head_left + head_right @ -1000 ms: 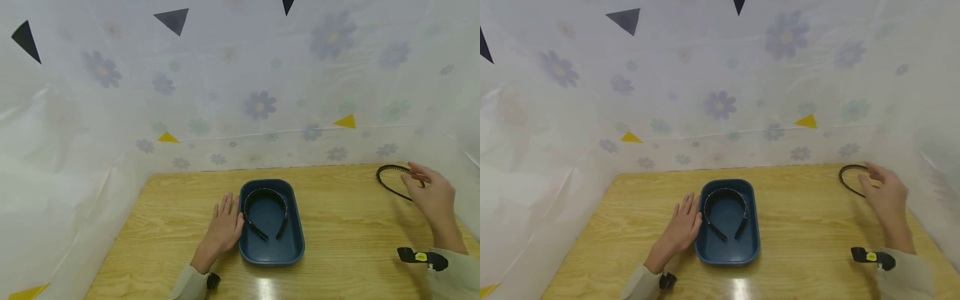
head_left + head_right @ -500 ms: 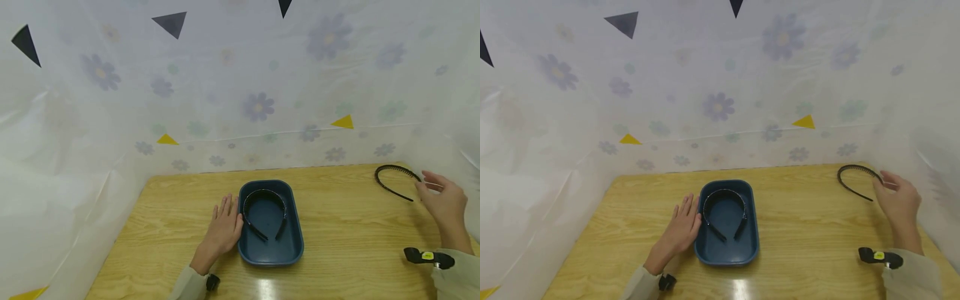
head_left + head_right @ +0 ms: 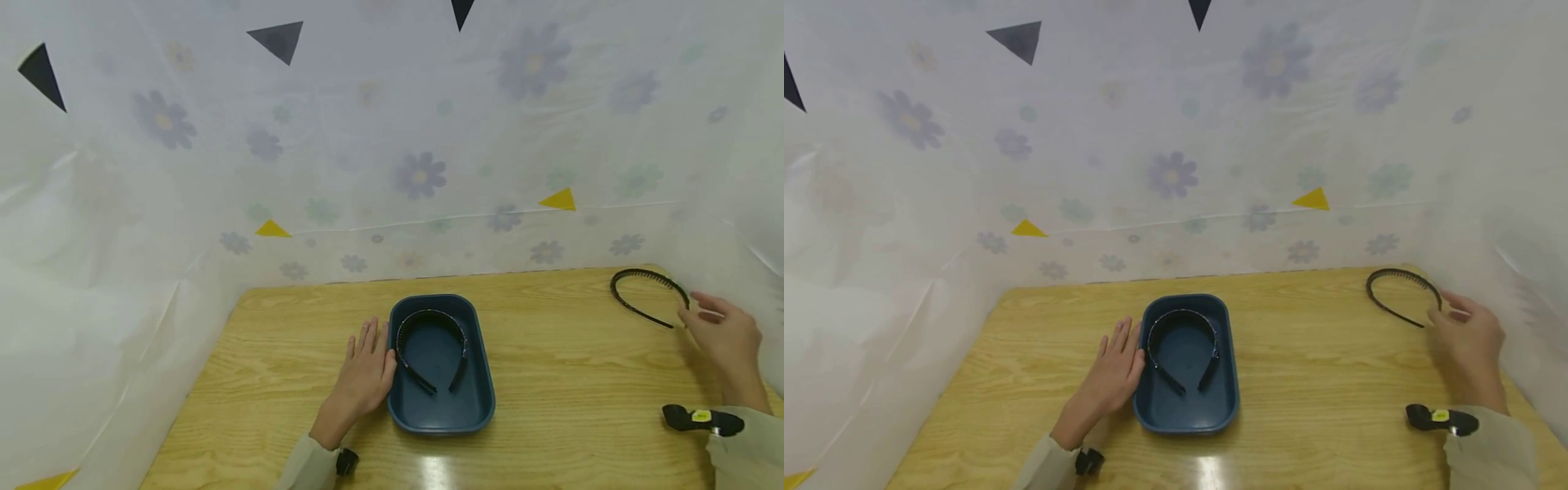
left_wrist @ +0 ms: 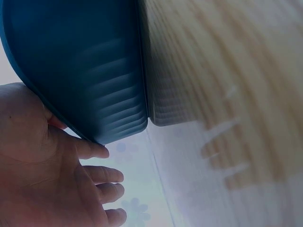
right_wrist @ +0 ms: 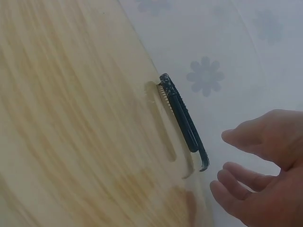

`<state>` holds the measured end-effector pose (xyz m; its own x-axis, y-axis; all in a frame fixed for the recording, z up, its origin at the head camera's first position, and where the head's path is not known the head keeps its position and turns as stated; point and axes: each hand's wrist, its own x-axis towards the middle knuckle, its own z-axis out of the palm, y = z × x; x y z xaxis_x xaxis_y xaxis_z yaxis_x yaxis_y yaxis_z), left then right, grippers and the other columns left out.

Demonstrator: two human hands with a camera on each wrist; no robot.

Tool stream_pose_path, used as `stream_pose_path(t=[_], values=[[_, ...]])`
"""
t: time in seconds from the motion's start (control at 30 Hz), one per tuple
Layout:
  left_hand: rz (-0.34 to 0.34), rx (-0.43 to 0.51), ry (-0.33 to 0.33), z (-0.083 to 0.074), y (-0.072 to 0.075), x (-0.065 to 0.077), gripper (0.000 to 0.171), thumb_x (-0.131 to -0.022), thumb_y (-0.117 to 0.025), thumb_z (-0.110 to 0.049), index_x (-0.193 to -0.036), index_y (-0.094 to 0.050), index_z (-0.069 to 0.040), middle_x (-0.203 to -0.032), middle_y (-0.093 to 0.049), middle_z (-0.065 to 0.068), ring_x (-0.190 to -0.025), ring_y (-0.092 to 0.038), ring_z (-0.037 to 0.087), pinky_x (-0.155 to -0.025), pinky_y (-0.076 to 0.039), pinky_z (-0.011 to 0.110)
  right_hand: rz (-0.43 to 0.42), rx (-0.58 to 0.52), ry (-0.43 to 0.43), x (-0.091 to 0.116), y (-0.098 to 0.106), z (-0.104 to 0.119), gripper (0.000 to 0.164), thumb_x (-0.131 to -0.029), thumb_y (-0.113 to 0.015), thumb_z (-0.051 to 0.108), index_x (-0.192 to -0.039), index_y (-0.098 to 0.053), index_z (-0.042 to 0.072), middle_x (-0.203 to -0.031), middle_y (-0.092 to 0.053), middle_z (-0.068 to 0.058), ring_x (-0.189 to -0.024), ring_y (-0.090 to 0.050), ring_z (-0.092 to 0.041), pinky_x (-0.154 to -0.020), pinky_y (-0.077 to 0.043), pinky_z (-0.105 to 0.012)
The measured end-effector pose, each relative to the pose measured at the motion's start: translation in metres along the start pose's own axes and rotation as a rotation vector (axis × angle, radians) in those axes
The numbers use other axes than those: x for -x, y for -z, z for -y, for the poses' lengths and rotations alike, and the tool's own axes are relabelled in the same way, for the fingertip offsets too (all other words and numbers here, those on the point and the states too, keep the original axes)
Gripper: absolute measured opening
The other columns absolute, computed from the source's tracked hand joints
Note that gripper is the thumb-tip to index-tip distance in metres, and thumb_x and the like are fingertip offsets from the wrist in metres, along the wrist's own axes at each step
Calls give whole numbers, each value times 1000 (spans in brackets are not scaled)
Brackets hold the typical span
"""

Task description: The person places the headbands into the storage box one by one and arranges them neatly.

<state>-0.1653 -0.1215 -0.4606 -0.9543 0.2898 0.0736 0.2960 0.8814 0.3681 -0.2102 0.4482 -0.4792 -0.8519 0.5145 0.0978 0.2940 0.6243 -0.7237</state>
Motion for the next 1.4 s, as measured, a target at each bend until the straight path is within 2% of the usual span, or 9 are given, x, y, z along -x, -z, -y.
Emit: stream_pose_path(t=[0.07, 0.13, 0.2, 0.3, 0.43, 0.57, 0.63, 0.8, 1.4], values=[[-1, 0, 0, 1, 0, 0, 58, -112, -31, -30, -162, -26, -1, -168, -16, 23, -156, -11, 39, -123, -12, 60, 13, -3, 15, -2, 0, -5, 61, -103, -58, 29, -153, -44, -3, -149, -45, -35, -108, -56, -36, -58, -34, -13], [-1, 1, 2, 1, 0, 0, 58, -112, -31, -30, -162, -25, -1, -168, -16, 23, -156, -11, 39, -123, -12, 60, 34, -21, 28, -3, 0, -9, 63, -102, -58, 30, -152, -43, -4, -147, -46, -36, -97, -58, -18, -58, -36, -11], [-1, 2, 4, 1, 0, 0, 58, -112, -31, -30, -162, -25, -1, -168, -15, 23, -156, -11, 39, -123, -11, 60, 61, -37, 22, -5, 0, -13, 66, -101, -59, 32, -153, -42, -5, -146, -47, -37, -87, -47, 1, -63, -39, -11], [3, 3, 8, 1, 1, 0, 58, -112, -30, -30, -163, -24, -2, -168, -15, 22, -156, -11, 39, -123, -11, 60, 92, -52, -5, -6, 0, -16, 69, -100, -59, 35, -154, -41, -5, -138, -52, -34, -84, -37, 12, -71, -40, -15], [-6, 14, -1, 2, 0, 1, 58, -112, -31, -29, -162, -25, -1, -168, -16, 23, -156, -12, 39, -122, -12, 61, 107, -17, -29, -9, 1, -18, 67, -99, -59, 34, -152, -44, -3, -121, -62, -23, -85, -45, 0, -79, -43, -25], [-17, 14, -11, 3, -1, 1, 58, -112, -30, -30, -162, -25, -1, -168, -17, 23, -156, -13, 40, -122, -12, 62, 119, 16, -28, -11, 2, -18, 61, -99, -58, 28, -149, -47, -5, -87, -61, 10, -98, -57, -33, -99, -47, -47], [-16, 11, -10, 3, -1, 1, 58, -112, -30, -30, -162, -25, -1, -168, -17, 23, -156, -12, 39, -122, -12, 61, 127, 21, -27, -12, 2, -18, 59, -99, -58, 25, -148, -47, -7, -82, -61, 12, -113, -54, -48, -105, -41, -59], [-8, 18, -4, 2, 0, 0, 58, -112, -31, -29, -162, -26, -1, -168, -16, 23, -156, -12, 40, -122, -12, 61, 131, 37, -13, -11, 1, -16, 55, -97, -56, 18, -144, -49, -11, -108, -70, -30, -126, -46, -58, -104, -37, -67], [-6, 6, -5, 0, 1, 1, 57, -112, -31, -30, -162, -26, -1, -168, -16, 23, -156, -12, 40, -122, -12, 61, 119, 130, 46, -9, -6, -12, 48, -99, -55, 12, -135, -49, -20, -125, -57, -38, -125, -42, -63, -108, -30, -68]])
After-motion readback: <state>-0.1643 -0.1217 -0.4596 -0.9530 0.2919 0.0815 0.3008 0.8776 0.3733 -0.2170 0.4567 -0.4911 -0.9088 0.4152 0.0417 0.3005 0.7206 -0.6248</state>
